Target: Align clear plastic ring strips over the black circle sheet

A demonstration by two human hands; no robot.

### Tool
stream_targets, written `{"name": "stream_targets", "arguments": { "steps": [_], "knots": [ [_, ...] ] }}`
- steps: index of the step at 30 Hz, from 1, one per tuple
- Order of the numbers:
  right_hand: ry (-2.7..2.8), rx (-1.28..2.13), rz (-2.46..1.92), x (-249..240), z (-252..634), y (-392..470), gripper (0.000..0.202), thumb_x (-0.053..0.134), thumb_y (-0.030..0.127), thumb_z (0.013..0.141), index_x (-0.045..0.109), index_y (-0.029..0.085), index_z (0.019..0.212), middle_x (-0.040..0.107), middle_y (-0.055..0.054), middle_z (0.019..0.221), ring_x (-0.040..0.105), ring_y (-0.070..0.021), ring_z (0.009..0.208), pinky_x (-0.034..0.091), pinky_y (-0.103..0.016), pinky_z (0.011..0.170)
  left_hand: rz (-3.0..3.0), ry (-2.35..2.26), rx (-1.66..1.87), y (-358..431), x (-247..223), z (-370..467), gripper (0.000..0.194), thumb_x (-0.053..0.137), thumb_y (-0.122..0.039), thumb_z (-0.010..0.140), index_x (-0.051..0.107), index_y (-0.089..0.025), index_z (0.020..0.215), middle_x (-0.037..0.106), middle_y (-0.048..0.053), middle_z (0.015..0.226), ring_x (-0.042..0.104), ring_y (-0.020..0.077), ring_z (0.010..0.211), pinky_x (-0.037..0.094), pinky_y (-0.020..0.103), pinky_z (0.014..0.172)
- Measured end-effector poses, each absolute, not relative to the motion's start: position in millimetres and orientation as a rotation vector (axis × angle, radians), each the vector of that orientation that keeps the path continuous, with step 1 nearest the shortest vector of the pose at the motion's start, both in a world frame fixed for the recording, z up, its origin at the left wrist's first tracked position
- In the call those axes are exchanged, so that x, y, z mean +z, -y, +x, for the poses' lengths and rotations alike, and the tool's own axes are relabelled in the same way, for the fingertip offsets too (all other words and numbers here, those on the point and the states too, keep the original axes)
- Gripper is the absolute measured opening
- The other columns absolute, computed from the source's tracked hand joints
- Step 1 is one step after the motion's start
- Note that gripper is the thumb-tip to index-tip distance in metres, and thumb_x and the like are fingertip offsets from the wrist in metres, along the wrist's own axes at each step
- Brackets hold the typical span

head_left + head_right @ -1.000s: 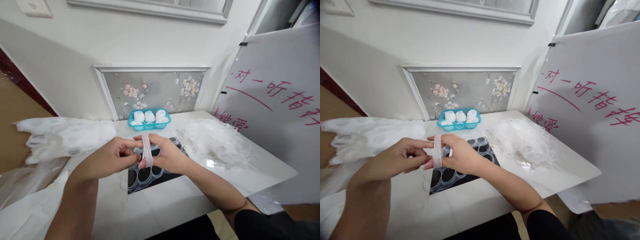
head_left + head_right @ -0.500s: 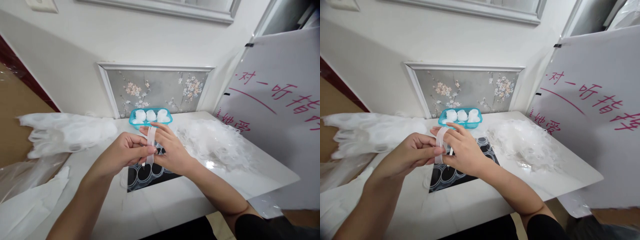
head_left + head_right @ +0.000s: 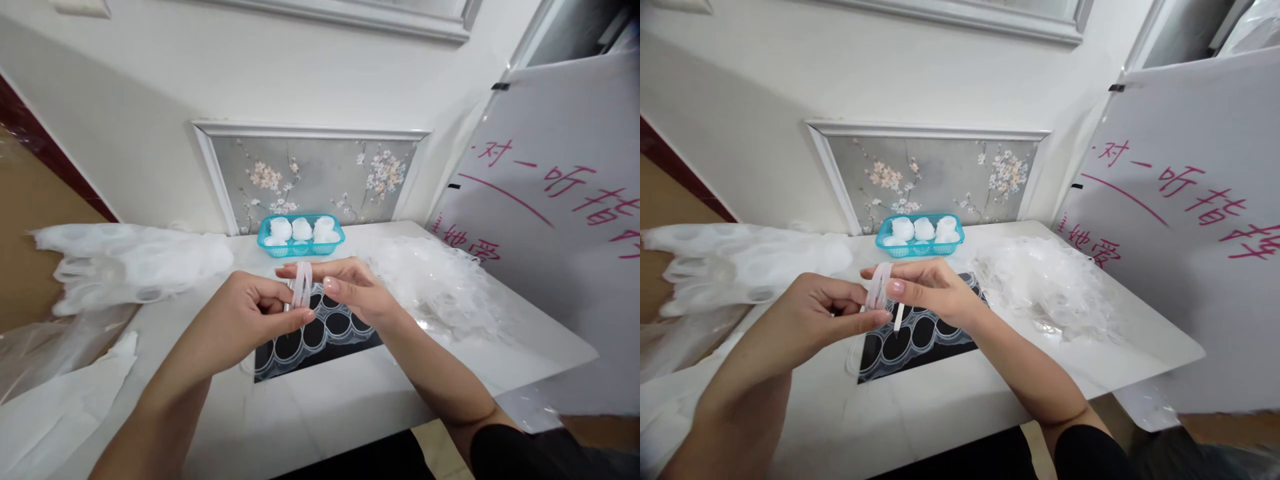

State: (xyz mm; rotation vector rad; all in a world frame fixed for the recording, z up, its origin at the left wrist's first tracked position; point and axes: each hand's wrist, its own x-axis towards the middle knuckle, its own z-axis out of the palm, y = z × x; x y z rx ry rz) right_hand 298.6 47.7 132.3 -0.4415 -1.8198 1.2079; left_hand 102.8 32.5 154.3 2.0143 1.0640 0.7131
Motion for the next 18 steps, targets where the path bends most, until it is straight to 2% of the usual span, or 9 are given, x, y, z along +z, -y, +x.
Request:
{"name": "stream_targets", "arguments": {
  "steps": [5, 9, 12, 15, 18],
  "knots": [
    [1.775, 1.125, -0.618, 130, 290, -45, 0.020, 0.072, 0.033, 0.075, 0.074, 0.028, 0.095, 0.068, -0.001, 0.115, 0.054, -0.0214, 0.120, 0.041, -0.038, 0.105, 2.050, -1.193, 0.704, -29, 154, 106, 0.031, 0.061, -0.039, 0.080, 0.062, -0.016, 0.060, 0.024, -0.007, 0.048, 0.020, 0.0051, 0.045, 0.015, 0.020, 0.040],
    [1.764, 1.003, -0.638, 127, 287, -45, 0.013, 0.064, 0.032, 0.082, 0.075, 0.028, 0.087, 0.072, 0.000, 0.102, 0.057, -0.0199, 0.116, 0.042, -0.038, 0.103, 2.070, -1.249, 0.723, -31, 152, 108, 0.027, 0.061, -0.040, 0.079, 0.067, -0.017, 0.066, 0.023, -0.007, 0.047, 0.019, 0.0053, 0.044, 0.014, 0.021, 0.040],
    [1.771, 0.897, -0.659, 126, 287, -45, 0.018, 0.057, 0.032, 0.087, 0.075, 0.026, 0.084, 0.072, -0.001, 0.097, 0.059, -0.0178, 0.114, 0.041, -0.036, 0.103, 2.080, -1.262, 0.708, -32, 152, 108, 0.027, 0.061, -0.041, 0.079, 0.068, -0.018, 0.067, 0.024, -0.007, 0.046, 0.019, 0.0056, 0.044, 0.015, 0.021, 0.040],
    [1.712, 0.950, -0.694, 125, 287, -45, 0.023, 0.054, 0.035, 0.089, 0.074, 0.025, 0.084, 0.072, -0.002, 0.102, 0.061, -0.0178, 0.110, 0.042, -0.036, 0.101, 2.094, -1.271, 0.693, -30, 153, 106, 0.028, 0.061, -0.042, 0.079, 0.068, -0.018, 0.067, 0.024, -0.007, 0.046, 0.019, 0.0057, 0.044, 0.015, 0.021, 0.040],
    [1.582, 1.110, -0.658, 124, 285, -47, 0.026, 0.052, 0.034, 0.089, 0.074, 0.024, 0.081, 0.073, -0.002, 0.098, 0.063, -0.0190, 0.107, 0.043, -0.038, 0.100, 2.128, -1.269, 0.687, -29, 154, 104, 0.032, 0.061, -0.044, 0.079, 0.065, -0.017, 0.063, 0.022, -0.007, 0.047, 0.018, 0.0058, 0.045, 0.015, 0.021, 0.040]
  ]
}}
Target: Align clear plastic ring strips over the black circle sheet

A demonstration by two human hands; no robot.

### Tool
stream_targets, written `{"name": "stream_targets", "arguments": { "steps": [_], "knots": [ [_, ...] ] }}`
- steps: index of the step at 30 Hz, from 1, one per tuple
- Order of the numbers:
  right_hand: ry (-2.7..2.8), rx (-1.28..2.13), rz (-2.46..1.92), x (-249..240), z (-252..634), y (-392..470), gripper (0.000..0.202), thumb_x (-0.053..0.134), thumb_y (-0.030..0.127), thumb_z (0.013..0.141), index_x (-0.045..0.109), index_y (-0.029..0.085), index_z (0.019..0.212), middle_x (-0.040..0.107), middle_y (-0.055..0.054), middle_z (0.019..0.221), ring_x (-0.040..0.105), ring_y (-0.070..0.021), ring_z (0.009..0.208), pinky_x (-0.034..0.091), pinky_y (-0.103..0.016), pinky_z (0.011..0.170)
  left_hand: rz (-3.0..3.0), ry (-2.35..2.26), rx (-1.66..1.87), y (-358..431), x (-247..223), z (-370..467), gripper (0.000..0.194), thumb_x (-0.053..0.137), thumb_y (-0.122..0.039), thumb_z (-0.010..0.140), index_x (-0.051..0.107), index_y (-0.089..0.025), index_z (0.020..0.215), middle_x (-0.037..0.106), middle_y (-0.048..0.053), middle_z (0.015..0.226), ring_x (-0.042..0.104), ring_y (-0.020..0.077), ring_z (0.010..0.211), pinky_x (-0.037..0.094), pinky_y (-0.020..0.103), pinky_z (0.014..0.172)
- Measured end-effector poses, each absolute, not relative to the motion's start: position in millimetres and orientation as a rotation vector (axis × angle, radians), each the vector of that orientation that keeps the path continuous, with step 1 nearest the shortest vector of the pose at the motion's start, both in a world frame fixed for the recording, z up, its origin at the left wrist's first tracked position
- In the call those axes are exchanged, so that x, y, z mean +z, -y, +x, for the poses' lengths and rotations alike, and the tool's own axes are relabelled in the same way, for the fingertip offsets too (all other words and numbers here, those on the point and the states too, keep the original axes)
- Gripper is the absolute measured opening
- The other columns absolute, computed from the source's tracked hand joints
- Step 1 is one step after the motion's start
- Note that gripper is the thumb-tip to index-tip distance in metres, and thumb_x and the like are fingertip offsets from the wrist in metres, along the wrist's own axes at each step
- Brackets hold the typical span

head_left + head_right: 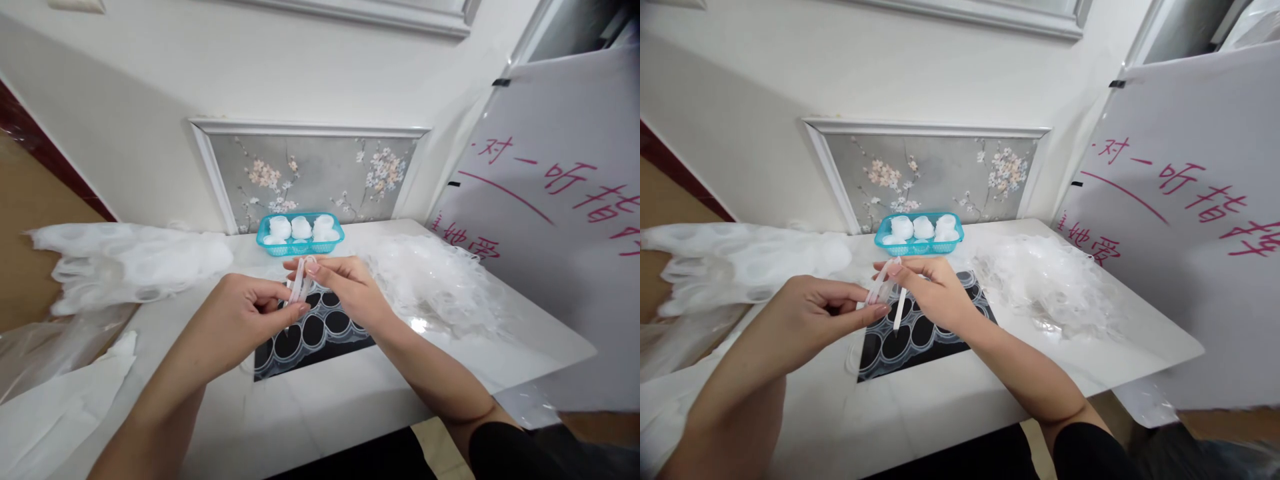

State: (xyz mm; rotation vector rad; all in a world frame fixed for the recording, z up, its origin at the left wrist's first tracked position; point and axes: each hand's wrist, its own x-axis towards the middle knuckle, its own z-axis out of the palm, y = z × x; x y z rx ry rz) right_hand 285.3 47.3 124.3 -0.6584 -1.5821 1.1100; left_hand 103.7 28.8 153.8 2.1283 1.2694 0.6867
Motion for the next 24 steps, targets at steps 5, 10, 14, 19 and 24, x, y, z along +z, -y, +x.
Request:
{"name": "stream_targets", "arguments": {
  "steps": [5, 10, 14, 19, 24],
  "knots": [
    [1.373, 1.382, -0.557, 123, 283, -51, 0.022, 0.053, 0.031, 0.086, 0.075, 0.025, 0.085, 0.072, -0.003, 0.105, 0.060, -0.0218, 0.112, 0.041, -0.042, 0.103, 2.138, -1.225, 0.695, -32, 156, 103, 0.034, 0.062, -0.043, 0.079, 0.061, -0.016, 0.058, 0.021, -0.006, 0.048, 0.018, 0.0056, 0.045, 0.014, 0.022, 0.040],
    [1.490, 1.460, -0.442, 123, 284, -51, 0.033, 0.048, 0.022, 0.082, 0.071, 0.027, 0.106, 0.059, 0.001, 0.129, 0.046, -0.0235, 0.128, 0.038, -0.045, 0.107, 2.119, -1.133, 0.670, -34, 160, 99, 0.030, 0.064, -0.039, 0.078, 0.062, -0.017, 0.058, 0.021, -0.007, 0.047, 0.019, 0.0053, 0.044, 0.015, 0.021, 0.040],
    [1.589, 1.080, -0.552, 120, 282, -47, 0.031, 0.052, 0.021, 0.085, 0.069, 0.031, 0.108, 0.062, 0.004, 0.124, 0.046, -0.0203, 0.129, 0.033, -0.043, 0.112, 2.103, -1.066, 0.568, -36, 161, 94, 0.029, 0.065, -0.043, 0.077, 0.067, -0.017, 0.065, 0.028, -0.007, 0.046, 0.020, 0.0052, 0.044, 0.015, 0.021, 0.039],
    [1.726, 0.657, -0.797, 117, 278, -43, 0.034, 0.063, 0.023, 0.081, 0.066, 0.033, 0.113, 0.065, 0.005, 0.120, 0.043, -0.0209, 0.131, 0.038, -0.042, 0.108, 2.162, -0.953, 0.354, -45, 157, 90, 0.034, 0.064, -0.045, 0.077, 0.061, -0.016, 0.059, 0.029, -0.007, 0.047, 0.022, 0.0047, 0.044, 0.018, 0.020, 0.040],
    [1.909, 0.519, -0.827, 117, 278, -47, 0.049, 0.071, 0.033, 0.075, 0.060, 0.030, 0.123, 0.060, 0.002, 0.128, 0.037, -0.0237, 0.135, 0.035, -0.045, 0.109, 2.209, -0.903, 0.214, -55, 158, 78, 0.037, 0.066, -0.044, 0.076, 0.056, -0.015, 0.056, 0.033, -0.007, 0.046, 0.027, 0.0039, 0.043, 0.022, 0.020, 0.041]
  ]
}}
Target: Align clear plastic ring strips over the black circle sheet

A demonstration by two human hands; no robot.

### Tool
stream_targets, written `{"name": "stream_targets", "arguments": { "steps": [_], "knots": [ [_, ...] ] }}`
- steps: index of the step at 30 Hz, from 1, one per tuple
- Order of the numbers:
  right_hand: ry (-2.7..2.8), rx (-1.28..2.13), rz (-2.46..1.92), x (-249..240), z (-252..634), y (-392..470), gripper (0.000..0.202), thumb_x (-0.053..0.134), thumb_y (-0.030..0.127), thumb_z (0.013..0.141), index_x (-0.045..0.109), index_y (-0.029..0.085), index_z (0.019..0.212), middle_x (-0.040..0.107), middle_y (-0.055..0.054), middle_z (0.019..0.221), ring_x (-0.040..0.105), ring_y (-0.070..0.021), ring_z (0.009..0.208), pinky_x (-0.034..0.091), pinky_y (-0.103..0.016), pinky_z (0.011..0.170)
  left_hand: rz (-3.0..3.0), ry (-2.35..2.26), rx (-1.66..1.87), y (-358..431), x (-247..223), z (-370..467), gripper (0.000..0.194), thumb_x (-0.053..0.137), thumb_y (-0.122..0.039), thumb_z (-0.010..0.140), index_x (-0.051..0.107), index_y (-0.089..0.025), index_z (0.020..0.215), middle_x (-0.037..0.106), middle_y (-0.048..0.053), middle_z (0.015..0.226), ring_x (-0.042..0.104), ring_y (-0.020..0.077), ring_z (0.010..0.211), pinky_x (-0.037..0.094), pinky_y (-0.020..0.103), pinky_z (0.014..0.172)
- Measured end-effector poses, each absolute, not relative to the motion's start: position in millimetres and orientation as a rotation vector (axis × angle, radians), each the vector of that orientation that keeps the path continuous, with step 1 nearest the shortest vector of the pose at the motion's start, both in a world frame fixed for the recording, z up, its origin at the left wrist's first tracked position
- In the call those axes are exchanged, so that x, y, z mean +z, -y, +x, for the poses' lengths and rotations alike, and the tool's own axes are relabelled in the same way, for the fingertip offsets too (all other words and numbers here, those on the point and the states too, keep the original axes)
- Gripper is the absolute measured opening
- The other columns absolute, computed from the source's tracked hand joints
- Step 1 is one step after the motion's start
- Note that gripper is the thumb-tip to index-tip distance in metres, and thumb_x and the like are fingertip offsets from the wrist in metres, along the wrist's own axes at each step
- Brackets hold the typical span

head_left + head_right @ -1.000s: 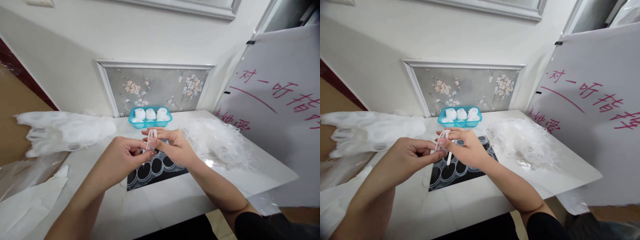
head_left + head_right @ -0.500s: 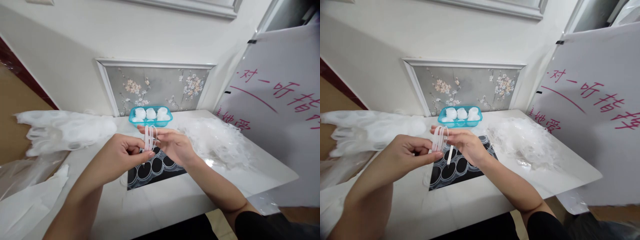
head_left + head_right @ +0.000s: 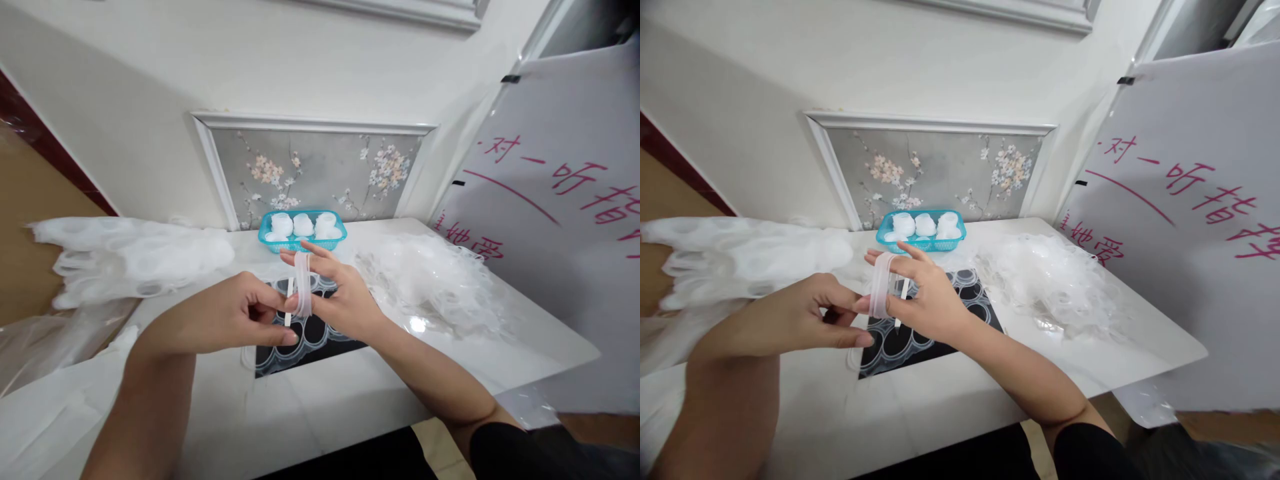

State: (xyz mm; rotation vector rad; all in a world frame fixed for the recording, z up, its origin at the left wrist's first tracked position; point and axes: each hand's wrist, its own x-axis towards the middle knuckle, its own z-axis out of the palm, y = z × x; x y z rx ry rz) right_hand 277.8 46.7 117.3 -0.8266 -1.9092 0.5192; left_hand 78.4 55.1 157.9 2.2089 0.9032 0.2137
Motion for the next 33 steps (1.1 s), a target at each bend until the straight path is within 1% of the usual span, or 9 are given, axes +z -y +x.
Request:
{"name": "stream_targets", "arguments": {
  "steps": [3, 6, 8, 10, 13, 17, 21, 26, 33],
  "knots": [
    [2.049, 0.425, -0.792, 117, 278, -50, 0.064, 0.072, 0.045, 0.072, 0.053, 0.029, 0.130, 0.054, -0.002, 0.135, 0.036, -0.0258, 0.136, 0.027, -0.050, 0.113, 2.134, -0.895, 0.211, -62, 161, 69, 0.024, 0.066, -0.041, 0.077, 0.068, -0.017, 0.077, 0.033, -0.008, 0.046, 0.026, 0.0045, 0.043, 0.022, 0.019, 0.040],
    [2.135, 0.369, -0.756, 115, 278, -53, 0.073, 0.072, 0.052, 0.068, 0.048, 0.030, 0.133, 0.053, -0.001, 0.136, 0.032, -0.0266, 0.137, 0.018, -0.051, 0.116, 1.996, -0.877, 0.343, -71, 160, 61, 0.033, 0.062, -0.038, 0.080, 0.067, -0.020, 0.108, 0.037, -0.008, 0.043, 0.028, 0.0051, 0.039, 0.024, 0.018, 0.038],
    [2.129, 0.337, -0.775, 113, 279, -55, 0.074, 0.074, 0.053, 0.067, 0.049, 0.031, 0.133, 0.053, 0.000, 0.136, 0.024, -0.0285, 0.140, 0.019, -0.052, 0.115, 1.908, -0.830, 0.389, -76, 157, 61, 0.039, 0.060, -0.039, 0.082, 0.064, -0.019, 0.115, 0.038, -0.008, 0.040, 0.027, 0.0051, 0.036, 0.023, 0.018, 0.036],
    [2.130, 0.293, -0.802, 111, 279, -57, 0.071, 0.073, 0.049, 0.069, 0.049, 0.030, 0.133, 0.051, 0.000, 0.138, 0.016, -0.0301, 0.143, 0.020, -0.054, 0.114, 1.827, -0.793, 0.411, -79, 154, 65, 0.037, 0.058, -0.040, 0.083, 0.066, -0.017, 0.112, 0.034, -0.009, 0.039, 0.023, 0.0044, 0.035, 0.019, 0.018, 0.034],
    [2.165, 0.232, -0.801, 109, 281, -62, 0.060, 0.070, 0.040, 0.075, 0.051, 0.028, 0.131, 0.050, 0.001, 0.139, 0.014, -0.0306, 0.143, 0.021, -0.054, 0.114, 1.733, -0.803, 0.489, -79, 149, 79, 0.033, 0.057, -0.044, 0.084, 0.071, -0.013, 0.089, 0.028, -0.009, 0.040, 0.016, 0.0028, 0.036, 0.013, 0.018, 0.035],
    [2.153, 0.233, -0.777, 107, 285, -69, 0.056, 0.064, 0.033, 0.080, 0.049, 0.027, 0.133, 0.049, 0.001, 0.139, 0.016, -0.0286, 0.143, 0.026, -0.052, 0.112, 1.641, -0.886, 0.600, -76, 144, 93, 0.030, 0.065, -0.041, 0.080, 0.068, -0.013, 0.070, 0.033, -0.007, 0.044, 0.018, 0.0014, 0.039, 0.011, 0.018, 0.036],
    [2.060, 0.314, -0.795, 107, 289, -77, 0.045, 0.055, 0.026, 0.086, 0.052, 0.027, 0.130, 0.056, 0.001, 0.132, 0.024, -0.0248, 0.141, 0.030, -0.052, 0.110, 1.614, -0.911, 0.620, -76, 143, 94, 0.027, 0.067, -0.038, 0.078, 0.068, -0.013, 0.070, 0.027, -0.008, 0.044, 0.016, 0.0023, 0.040, 0.010, 0.019, 0.037],
    [1.857, 0.519, -0.821, 106, 290, -82, 0.029, 0.054, 0.021, 0.086, 0.067, 0.030, 0.111, 0.068, 0.002, 0.115, 0.044, -0.0210, 0.130, 0.037, -0.047, 0.108, 1.678, -0.908, 0.541, -79, 143, 95, 0.027, 0.064, -0.035, 0.080, 0.066, -0.013, 0.064, 0.028, -0.007, 0.047, 0.017, 0.0045, 0.045, 0.012, 0.022, 0.041],
    [1.780, 0.738, -0.750, 105, 286, -82, 0.036, 0.064, 0.018, 0.077, 0.067, 0.031, 0.110, 0.066, 0.001, 0.118, 0.045, -0.0219, 0.129, 0.036, -0.046, 0.109, 1.834, -0.948, 0.397, -85, 139, 92, 0.030, 0.060, -0.040, 0.081, 0.065, -0.014, 0.066, 0.029, -0.006, 0.052, 0.021, 0.0070, 0.050, 0.017, 0.023, 0.044]
  ]
}}
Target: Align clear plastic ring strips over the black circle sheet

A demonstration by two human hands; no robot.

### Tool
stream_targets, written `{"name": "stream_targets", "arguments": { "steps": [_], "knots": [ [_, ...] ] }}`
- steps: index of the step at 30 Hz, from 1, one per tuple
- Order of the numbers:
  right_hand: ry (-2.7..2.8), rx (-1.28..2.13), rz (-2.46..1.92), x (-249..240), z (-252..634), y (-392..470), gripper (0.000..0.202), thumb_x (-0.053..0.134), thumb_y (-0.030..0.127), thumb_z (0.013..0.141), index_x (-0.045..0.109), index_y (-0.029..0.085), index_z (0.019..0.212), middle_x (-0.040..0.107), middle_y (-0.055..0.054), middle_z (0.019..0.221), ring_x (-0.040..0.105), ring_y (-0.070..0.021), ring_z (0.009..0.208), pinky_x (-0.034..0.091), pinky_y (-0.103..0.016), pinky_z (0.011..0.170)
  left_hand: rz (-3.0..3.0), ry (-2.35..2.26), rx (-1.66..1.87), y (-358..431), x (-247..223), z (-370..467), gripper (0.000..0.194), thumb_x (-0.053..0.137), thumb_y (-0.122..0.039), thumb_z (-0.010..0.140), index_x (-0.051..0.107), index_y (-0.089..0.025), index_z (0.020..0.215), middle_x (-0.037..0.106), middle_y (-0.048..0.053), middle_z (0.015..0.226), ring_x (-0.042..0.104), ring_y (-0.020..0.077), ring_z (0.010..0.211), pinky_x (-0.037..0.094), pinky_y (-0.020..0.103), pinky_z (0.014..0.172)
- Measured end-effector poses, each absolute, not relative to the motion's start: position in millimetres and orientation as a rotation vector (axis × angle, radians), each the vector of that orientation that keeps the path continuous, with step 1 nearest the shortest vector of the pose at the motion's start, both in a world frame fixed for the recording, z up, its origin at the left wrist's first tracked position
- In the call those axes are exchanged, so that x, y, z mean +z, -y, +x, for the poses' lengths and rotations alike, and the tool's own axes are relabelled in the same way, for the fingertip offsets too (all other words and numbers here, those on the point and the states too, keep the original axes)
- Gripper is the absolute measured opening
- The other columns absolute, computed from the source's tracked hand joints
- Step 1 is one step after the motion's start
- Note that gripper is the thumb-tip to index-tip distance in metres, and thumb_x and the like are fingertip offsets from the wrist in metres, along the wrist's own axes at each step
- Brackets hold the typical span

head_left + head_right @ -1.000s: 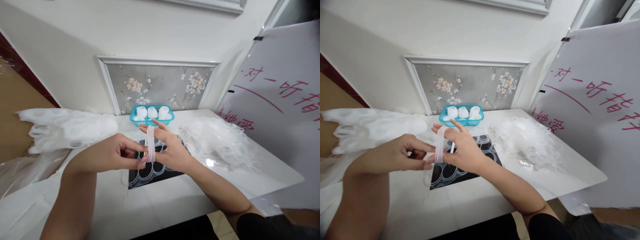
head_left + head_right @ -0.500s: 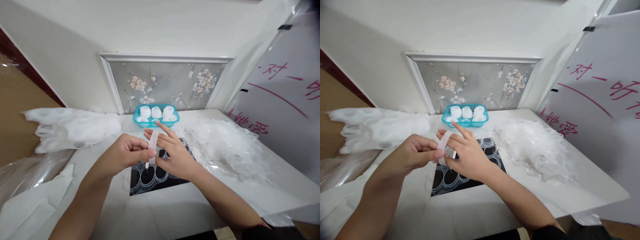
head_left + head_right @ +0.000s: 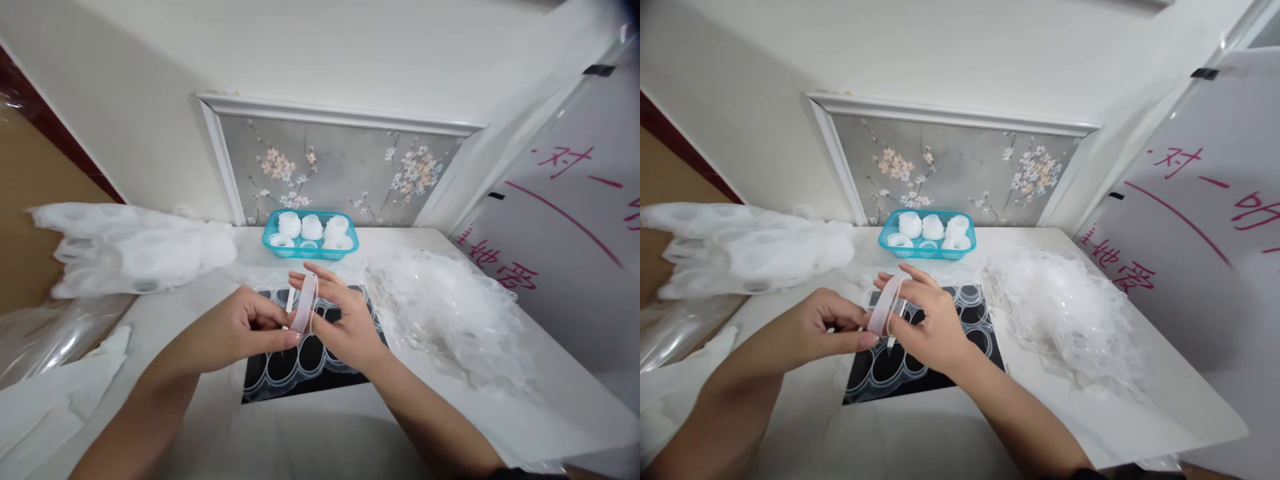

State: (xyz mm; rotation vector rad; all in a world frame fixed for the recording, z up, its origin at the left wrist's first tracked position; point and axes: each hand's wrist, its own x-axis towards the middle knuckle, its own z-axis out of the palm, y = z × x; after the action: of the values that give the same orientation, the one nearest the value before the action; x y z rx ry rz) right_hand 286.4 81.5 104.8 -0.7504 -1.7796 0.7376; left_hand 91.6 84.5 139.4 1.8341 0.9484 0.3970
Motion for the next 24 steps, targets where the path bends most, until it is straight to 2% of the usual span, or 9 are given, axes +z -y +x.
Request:
{"name": "stream_targets", "arguments": {
  "steps": [3, 6, 9, 11, 14, 16, 19, 24],
  "knots": [
    [1.635, 1.053, -0.716, 105, 282, -79, 0.033, 0.067, 0.030, 0.078, 0.066, 0.030, 0.111, 0.065, -0.001, 0.120, 0.049, -0.0233, 0.125, 0.036, -0.045, 0.108, 1.891, -1.041, 0.432, -81, 141, 88, 0.027, 0.061, -0.040, 0.080, 0.071, -0.016, 0.088, 0.025, -0.008, 0.051, 0.019, 0.0067, 0.048, 0.018, 0.021, 0.043],
    [1.294, 1.622, -0.578, 104, 276, -76, 0.038, 0.057, 0.051, 0.083, 0.067, 0.027, 0.110, 0.065, -0.006, 0.121, 0.057, -0.0236, 0.116, 0.044, -0.042, 0.101, 1.945, -1.129, 0.556, -74, 143, 88, 0.037, 0.062, -0.039, 0.079, 0.066, -0.020, 0.112, 0.023, -0.009, 0.051, 0.020, 0.0064, 0.047, 0.021, 0.019, 0.043],
    [0.962, 2.052, -0.481, 103, 273, -73, 0.052, 0.040, 0.062, 0.087, 0.064, 0.023, 0.112, 0.066, -0.008, 0.118, 0.063, -0.0208, 0.105, 0.049, -0.038, 0.092, 1.960, -1.158, 0.597, -68, 144, 91, 0.038, 0.063, -0.038, 0.079, 0.065, -0.022, 0.113, 0.029, -0.009, 0.050, 0.024, 0.0062, 0.047, 0.022, 0.018, 0.043],
    [0.817, 2.202, -0.457, 104, 273, -70, 0.055, 0.034, 0.063, 0.089, 0.063, 0.023, 0.112, 0.067, -0.007, 0.115, 0.065, -0.0169, 0.095, 0.050, -0.035, 0.089, 1.914, -1.147, 0.584, -66, 144, 92, 0.031, 0.062, -0.037, 0.080, 0.068, -0.023, 0.107, 0.040, -0.007, 0.051, 0.030, 0.0060, 0.046, 0.024, 0.018, 0.042],
    [0.704, 2.272, -0.470, 107, 274, -67, 0.058, 0.030, 0.064, 0.090, 0.064, 0.021, 0.108, 0.068, -0.005, 0.110, 0.066, -0.0158, 0.091, 0.049, -0.038, 0.092, 1.808, -1.068, 0.610, -66, 147, 93, 0.023, 0.061, -0.034, 0.081, 0.071, -0.022, 0.098, 0.057, -0.002, 0.060, 0.037, 0.0050, 0.045, 0.026, 0.016, 0.039],
    [0.695, 2.270, -0.514, 110, 275, -65, 0.060, 0.029, 0.065, 0.089, 0.064, 0.020, 0.106, 0.069, -0.006, 0.110, 0.065, -0.0183, 0.096, 0.048, -0.042, 0.094, 1.747, -1.016, 0.633, -67, 150, 92, 0.021, 0.063, -0.034, 0.080, 0.072, -0.020, 0.093, 0.057, -0.002, 0.058, 0.035, 0.0040, 0.041, 0.024, 0.016, 0.035],
    [0.763, 2.255, -0.543, 112, 275, -63, 0.061, 0.027, 0.067, 0.089, 0.063, 0.021, 0.109, 0.067, -0.006, 0.115, 0.063, -0.0210, 0.104, 0.046, -0.044, 0.096, 1.684, -0.983, 0.614, -67, 153, 89, 0.023, 0.062, -0.034, 0.081, 0.073, -0.018, 0.093, 0.049, -0.004, 0.047, 0.026, 0.0023, 0.035, 0.019, 0.016, 0.031],
    [0.980, 2.188, -0.536, 113, 275, -58, 0.065, 0.020, 0.068, 0.089, 0.056, 0.023, 0.119, 0.062, -0.007, 0.125, 0.059, -0.0227, 0.114, 0.047, -0.046, 0.095, 1.623, -0.958, 0.617, -64, 155, 83, 0.025, 0.062, -0.035, 0.081, 0.073, -0.019, 0.096, 0.059, -0.001, 0.057, 0.023, 0.0003, 0.034, 0.014, 0.016, 0.029]
  ]
}}
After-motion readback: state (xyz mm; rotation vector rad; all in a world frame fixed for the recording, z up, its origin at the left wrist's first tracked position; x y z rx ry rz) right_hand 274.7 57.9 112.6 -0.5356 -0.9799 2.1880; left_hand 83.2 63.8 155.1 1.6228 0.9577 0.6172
